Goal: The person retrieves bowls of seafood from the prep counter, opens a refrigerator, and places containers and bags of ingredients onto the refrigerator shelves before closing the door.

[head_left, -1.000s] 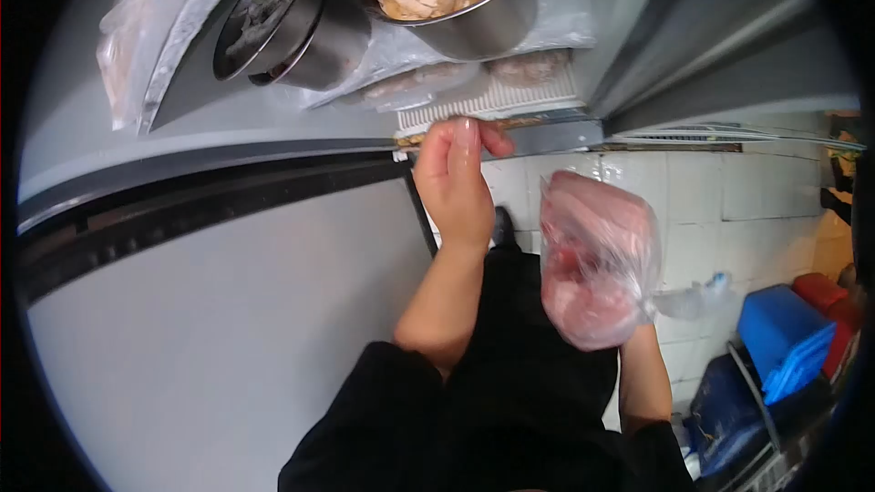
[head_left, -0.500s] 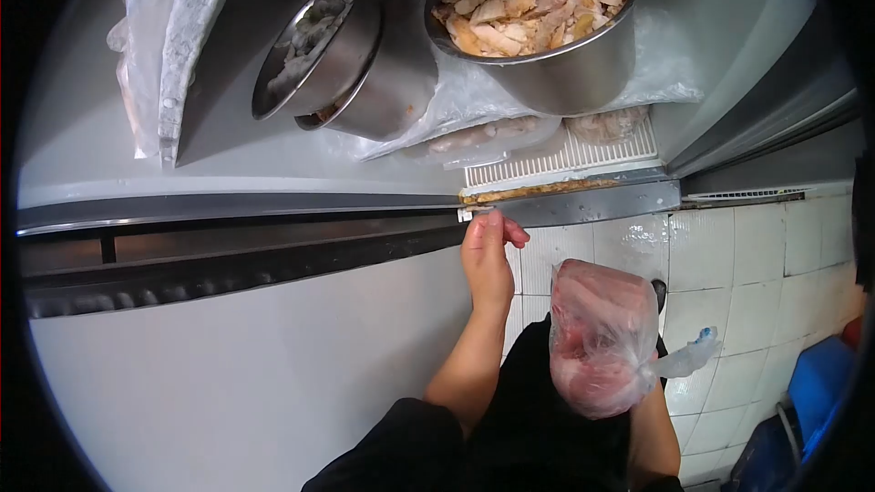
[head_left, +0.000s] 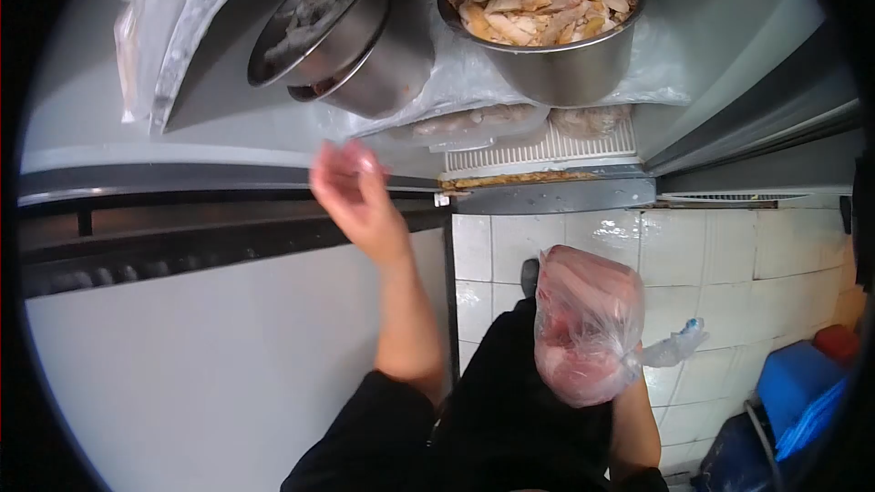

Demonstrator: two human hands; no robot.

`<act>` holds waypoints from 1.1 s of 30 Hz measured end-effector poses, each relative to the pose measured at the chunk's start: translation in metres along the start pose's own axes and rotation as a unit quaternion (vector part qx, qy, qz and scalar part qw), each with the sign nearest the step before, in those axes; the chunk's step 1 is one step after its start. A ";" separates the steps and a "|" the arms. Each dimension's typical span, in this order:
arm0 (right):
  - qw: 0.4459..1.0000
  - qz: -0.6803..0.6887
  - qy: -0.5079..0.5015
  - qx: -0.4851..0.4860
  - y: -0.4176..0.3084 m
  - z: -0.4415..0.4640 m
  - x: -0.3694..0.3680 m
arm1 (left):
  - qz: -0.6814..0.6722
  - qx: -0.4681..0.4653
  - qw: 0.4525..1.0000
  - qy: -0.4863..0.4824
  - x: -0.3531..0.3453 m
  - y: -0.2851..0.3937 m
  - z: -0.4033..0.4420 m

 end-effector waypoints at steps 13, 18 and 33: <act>0.998 0.012 0.056 -0.009 -0.014 -0.026 -0.009 | 0.270 0.036 0.954 -0.123 -0.017 0.003 0.094; 0.997 0.014 0.076 0.008 -0.037 -0.033 -0.025 | 0.120 0.032 0.991 -0.058 0.003 0.020 0.056; 0.983 0.008 -0.033 0.183 -0.078 -0.017 -0.081 | -0.017 0.108 0.993 0.032 0.133 -0.042 -0.129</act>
Point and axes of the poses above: each hand's wrist, its own z-axis towards the middle knuckle, its own x-axis out of the back of the hand, y = z × x, the point moved 5 cm from there along z, towards the middle knuckle, and after that the axes turned 4 degrees about -x, right-handed, at the moved point
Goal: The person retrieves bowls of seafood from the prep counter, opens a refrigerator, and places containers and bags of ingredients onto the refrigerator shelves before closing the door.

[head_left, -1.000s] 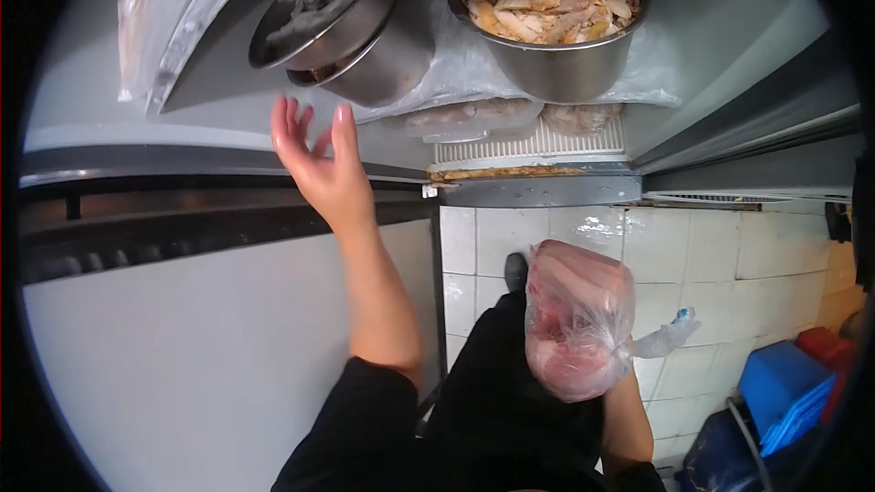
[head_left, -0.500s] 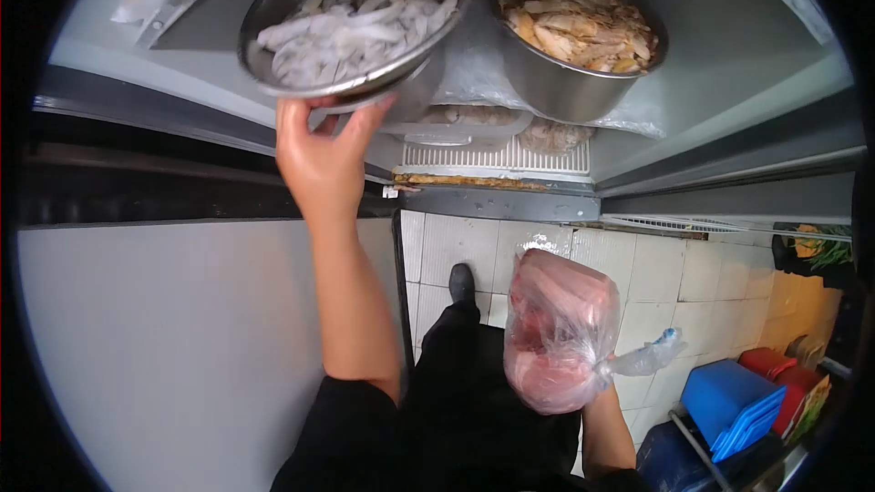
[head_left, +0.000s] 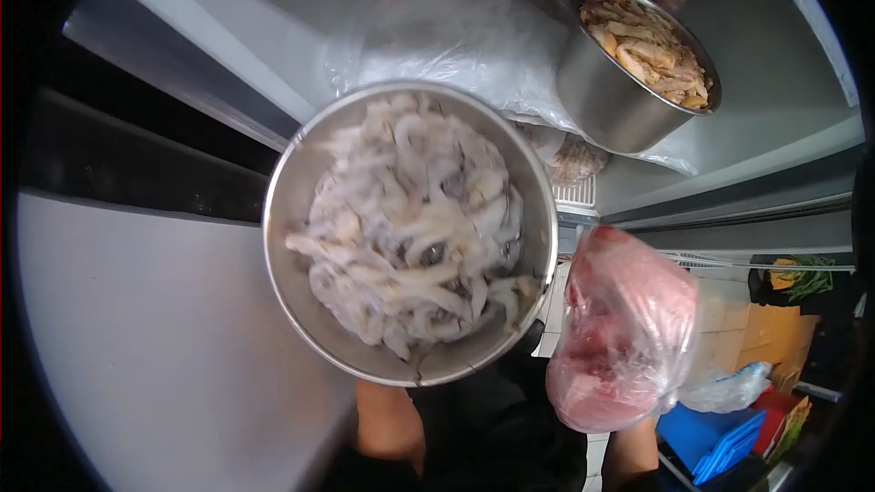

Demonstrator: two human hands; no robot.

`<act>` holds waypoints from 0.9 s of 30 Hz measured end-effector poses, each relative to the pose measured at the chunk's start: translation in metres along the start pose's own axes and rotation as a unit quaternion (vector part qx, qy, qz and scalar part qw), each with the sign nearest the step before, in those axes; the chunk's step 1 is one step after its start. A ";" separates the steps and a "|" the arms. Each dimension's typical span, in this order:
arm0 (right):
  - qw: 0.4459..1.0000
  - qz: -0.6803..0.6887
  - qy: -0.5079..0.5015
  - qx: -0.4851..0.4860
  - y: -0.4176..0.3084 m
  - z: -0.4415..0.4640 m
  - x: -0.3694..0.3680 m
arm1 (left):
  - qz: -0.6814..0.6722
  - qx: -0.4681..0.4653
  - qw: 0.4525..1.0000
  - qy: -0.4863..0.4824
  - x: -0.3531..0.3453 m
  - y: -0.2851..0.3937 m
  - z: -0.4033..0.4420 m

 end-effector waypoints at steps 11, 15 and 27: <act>0.970 -0.043 -0.233 0.055 -0.007 0.080 -0.190 | -0.010 0.058 0.998 -0.031 0.034 -0.003 -0.035; 0.936 -0.039 -0.343 0.062 -0.009 0.132 -0.269 | 0.017 0.117 0.992 -0.053 0.038 -0.006 -0.036; 0.859 -0.244 -0.282 0.350 -0.048 0.261 -0.431 | 0.115 0.056 0.974 -0.187 0.041 0.014 -0.012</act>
Point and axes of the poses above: each hand's wrist, its own z-axis towards the middle knuckle, its own x-axis out of the back of the hand, y = z × x, the point moved 5 cm from there along z, towards the middle knuckle, and after that the axes turned 4 degrees about -x, right-handed, at the moved point
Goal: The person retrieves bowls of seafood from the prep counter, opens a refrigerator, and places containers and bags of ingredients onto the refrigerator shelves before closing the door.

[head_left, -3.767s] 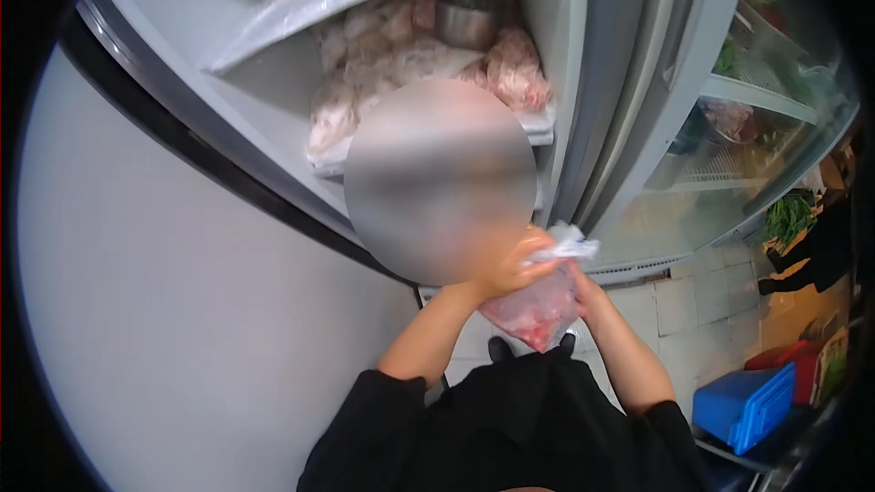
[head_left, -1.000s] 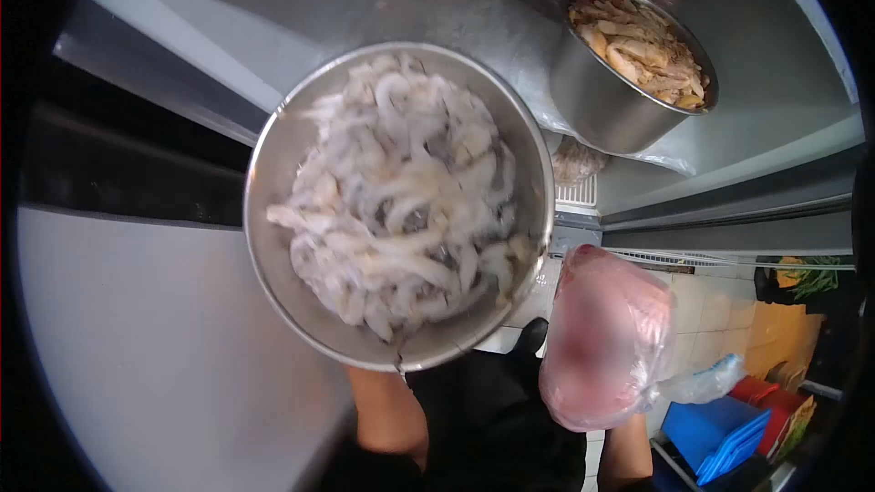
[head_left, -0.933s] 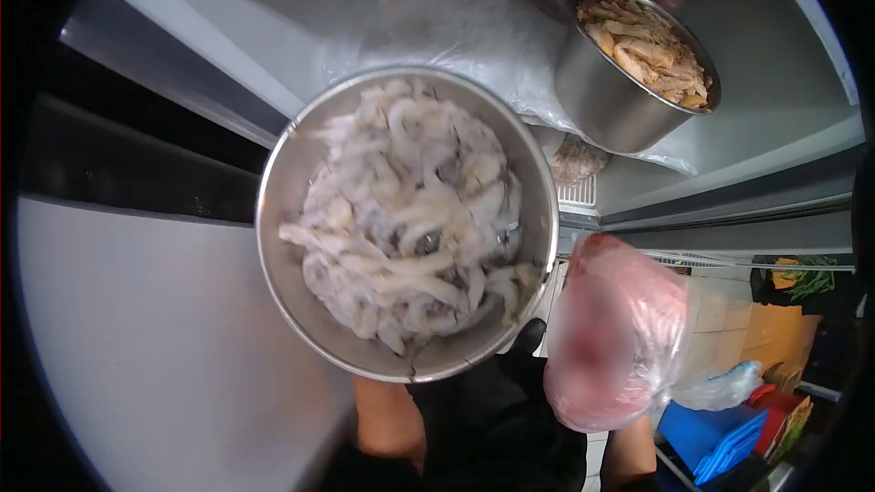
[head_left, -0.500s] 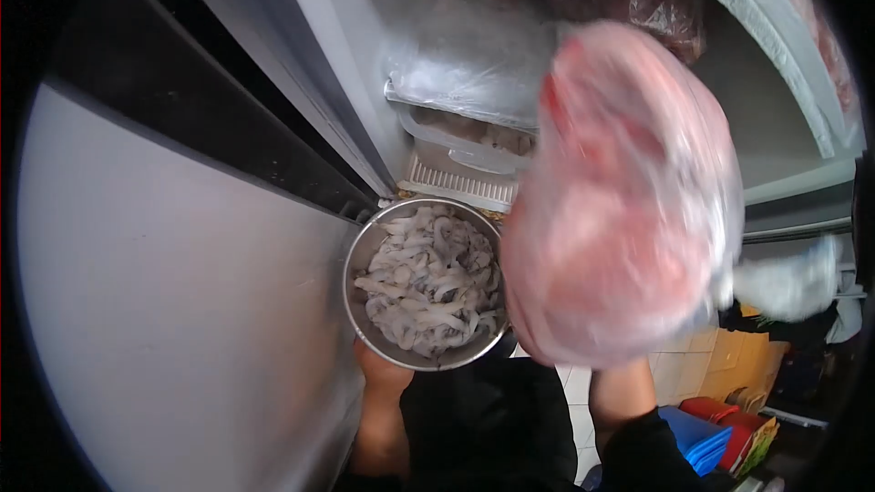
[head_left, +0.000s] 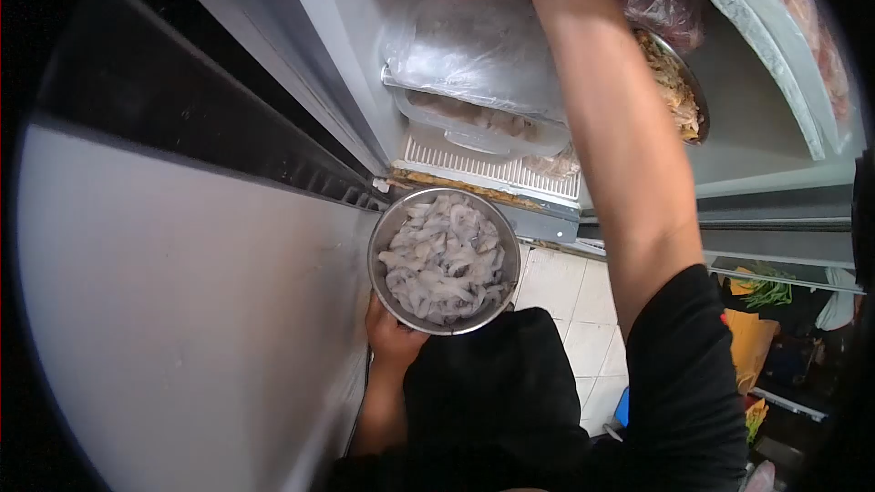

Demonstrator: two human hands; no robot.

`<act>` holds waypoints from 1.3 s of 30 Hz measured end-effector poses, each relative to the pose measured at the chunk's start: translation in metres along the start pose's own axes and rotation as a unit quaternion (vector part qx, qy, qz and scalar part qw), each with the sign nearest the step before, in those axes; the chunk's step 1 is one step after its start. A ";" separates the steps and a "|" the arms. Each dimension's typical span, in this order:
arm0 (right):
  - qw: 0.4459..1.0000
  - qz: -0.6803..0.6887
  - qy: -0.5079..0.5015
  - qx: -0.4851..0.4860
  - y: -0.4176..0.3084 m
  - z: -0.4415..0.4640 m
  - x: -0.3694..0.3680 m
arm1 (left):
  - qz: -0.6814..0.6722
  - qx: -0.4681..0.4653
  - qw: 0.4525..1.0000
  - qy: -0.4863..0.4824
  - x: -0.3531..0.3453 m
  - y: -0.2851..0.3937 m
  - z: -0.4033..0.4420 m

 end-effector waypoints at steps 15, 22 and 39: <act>0.906 -0.390 0.107 0.125 -0.006 -0.010 -0.010 | -0.014 0.067 0.996 0.060 -0.004 0.024 0.007; 0.890 -0.427 0.099 0.128 -0.004 -0.011 -0.011 | 0.032 0.052 0.998 0.027 -0.004 0.017 -0.007; 0.877 -0.468 0.084 0.071 0.017 -0.026 -0.002 | -0.044 0.100 0.993 0.035 -0.005 0.015 -0.010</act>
Point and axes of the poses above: each hand's wrist, its own z-axis towards the middle knuckle, its own x-axis out of the back of the hand, y = z × x, the point moved 5 cm from there along z, towards the middle knuckle, and after that the axes turned 4 degrees about -x, right-handed, at the moved point
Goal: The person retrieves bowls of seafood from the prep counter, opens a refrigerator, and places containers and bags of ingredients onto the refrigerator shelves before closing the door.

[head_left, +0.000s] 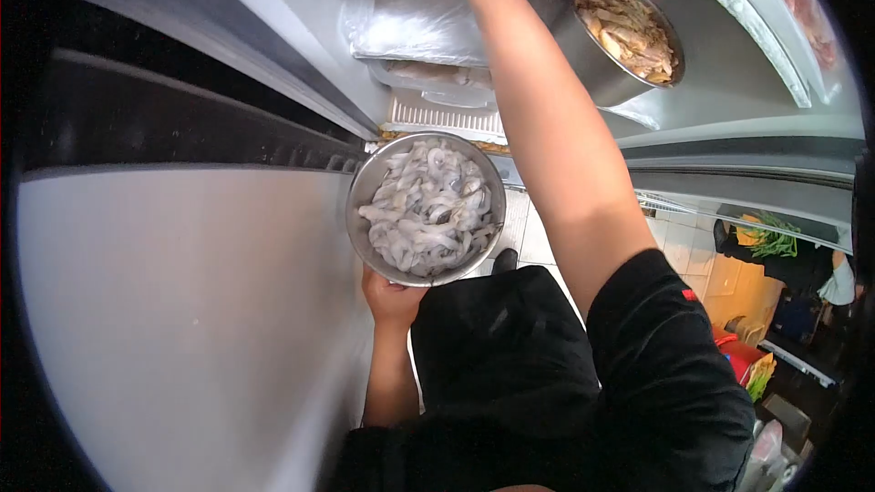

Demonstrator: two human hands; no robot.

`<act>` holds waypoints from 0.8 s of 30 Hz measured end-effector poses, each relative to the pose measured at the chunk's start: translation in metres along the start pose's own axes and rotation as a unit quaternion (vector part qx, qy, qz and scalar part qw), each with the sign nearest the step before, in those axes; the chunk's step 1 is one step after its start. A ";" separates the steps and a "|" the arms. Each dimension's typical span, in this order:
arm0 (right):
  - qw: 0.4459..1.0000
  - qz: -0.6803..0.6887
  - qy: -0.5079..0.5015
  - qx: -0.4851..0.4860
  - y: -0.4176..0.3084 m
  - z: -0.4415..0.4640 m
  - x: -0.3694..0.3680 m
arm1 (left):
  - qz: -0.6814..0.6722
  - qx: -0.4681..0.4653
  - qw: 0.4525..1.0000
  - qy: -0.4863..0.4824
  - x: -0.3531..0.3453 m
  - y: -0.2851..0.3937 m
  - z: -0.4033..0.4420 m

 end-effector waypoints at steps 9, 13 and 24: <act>0.989 -0.107 0.049 0.095 -0.002 0.010 0.000 | -0.043 -0.029 0.999 -0.013 -0.001 -0.014 0.001; 0.993 -0.095 0.042 0.054 0.005 0.004 0.004 | -0.093 -0.036 0.995 0.020 -0.002 -0.001 0.008; 0.991 -0.044 0.098 0.083 0.007 0.021 -0.012 | -0.033 -0.057 0.998 0.001 -0.006 -0.011 0.002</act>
Point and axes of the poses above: each hand's wrist, its own z-axis towards the middle knuckle, its own x-axis out of the back of the hand, y = z × x, the point moved 5 cm from there along z, towards the middle knuckle, and after that the axes turned 4 degrees about -x, right-handed, at the moved point
